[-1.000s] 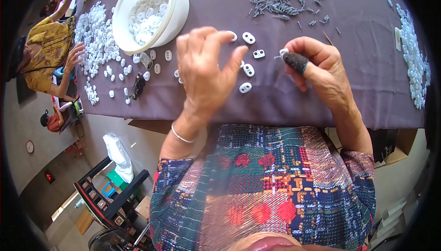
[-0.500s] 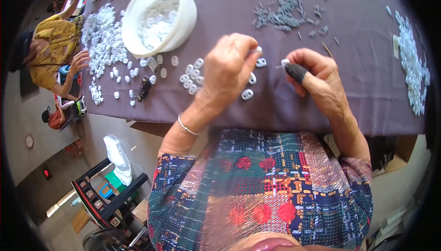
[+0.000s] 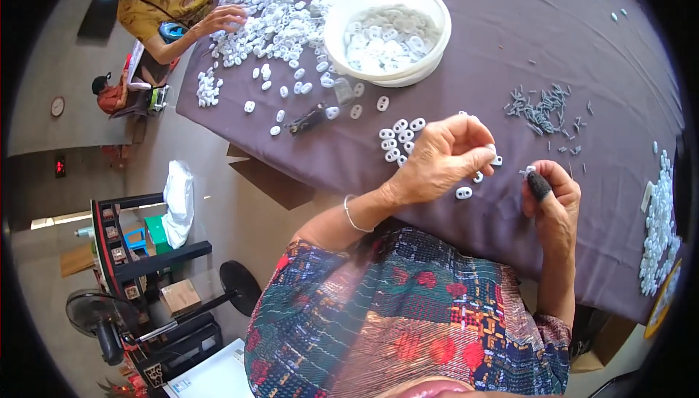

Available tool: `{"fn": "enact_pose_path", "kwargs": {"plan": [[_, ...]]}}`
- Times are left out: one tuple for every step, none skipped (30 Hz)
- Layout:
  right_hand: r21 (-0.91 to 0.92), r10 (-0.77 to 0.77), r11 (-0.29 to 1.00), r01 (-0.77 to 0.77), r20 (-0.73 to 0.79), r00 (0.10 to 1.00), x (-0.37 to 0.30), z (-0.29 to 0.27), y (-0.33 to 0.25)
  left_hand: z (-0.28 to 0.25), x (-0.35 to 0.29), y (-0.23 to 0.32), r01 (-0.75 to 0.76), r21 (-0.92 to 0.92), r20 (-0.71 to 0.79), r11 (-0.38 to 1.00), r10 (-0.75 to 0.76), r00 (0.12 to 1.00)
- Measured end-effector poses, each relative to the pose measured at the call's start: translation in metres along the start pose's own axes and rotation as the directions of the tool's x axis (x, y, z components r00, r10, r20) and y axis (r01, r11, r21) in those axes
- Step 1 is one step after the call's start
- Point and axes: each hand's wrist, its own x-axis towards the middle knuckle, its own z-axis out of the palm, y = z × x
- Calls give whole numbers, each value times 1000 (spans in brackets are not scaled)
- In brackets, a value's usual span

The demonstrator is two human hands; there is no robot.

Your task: The person gathers plastic components and assembles cord lock toggles by inserting springs and plastic plugs into the housings by hand.

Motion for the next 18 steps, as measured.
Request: {"fn": "enact_pose_path", "kwargs": {"plan": [[-3, 6, 1000, -6, -24, 1000, -1, 0, -1, -2, 1, 3, 30, -51, -31, 998, -32, 999], [-31, -8, 999, 8, -11, 1000, -2, 2, -3, -3, 2, 4, 66, -109, -57, 992, -73, 996], [-59, -19, 998, 19, -4, 1000, -2, 4, -5, -5, 3, 2, 31, -160, -93, 987, -46, 995], [-79, -16, 997, 16, 1, 1000, -3, 5, -6, -6, 3, 2, 61, -218, -125, 974, -90, 988], [-100, -14, 995, 15, 11, 1000, 0, 8, -8, -8, 1, 0, 70, -255, -125, 964, -105, 987], [-111, -33, 993, 35, 21, 999, 0, 12, -12, -10, 0, -1, 88, -295, -117, 951, -127, 985], [-116, -51, 992, 54, 32, 998, -1, 15, -13, -9, -2, -3, 100, -349, -102, 932, -144, 984], [-120, -70, 990, 70, 3, 998, -1, 19, -15, -9, -2, -4, 113, -399, -87, 910, -161, 983], [-121, -75, 990, 73, -10, 997, -5, 21, -16, -10, -4, -7, 140, -421, -42, 896, -173, 984], [-121, -88, 989, 87, -6, 996, -5, 25, -17, -11, -5, -8, 146, -435, -27, 889, -175, 984], [-122, -75, 990, 70, -32, 997, -5, 27, -18, -10, -6, -10, 153, -439, -17, 886, -179, 984], [-142, -112, 984, 104, -47, 993, -6, 29, -17, -8, -6, -12, 157, -441, -12, 884, -180, 984], [-162, -150, 977, 140, -52, 987, -7, 30, -17, -6, -7, -14, 173, -445, -3, 879, -194, 981], [-160, -140, 979, 129, -62, 988, -8, 30, -17, -4, -8, -15, 181, -450, 3, 875, -201, 980], [-191, -159, 971, 147, -53, 986, -8, 30, -17, -3, -9, -16, 187, -454, 6, 871, -207, 978], [-222, -178, 961, 165, -40, 983, -9, 29, -16, -2, -11, -17, 195, -456, 6, 868, -216, 976], [-220, -170, 963, 157, -42, 985, -9, 28, -14, -1, -12, -17, 185, -436, -7, 880, -209, 978], [-286, -225, 935, 212, -13, 974, -9, 27, -11, 0, -13, -18, 175, -416, -20, 893, -201, 979]]}}
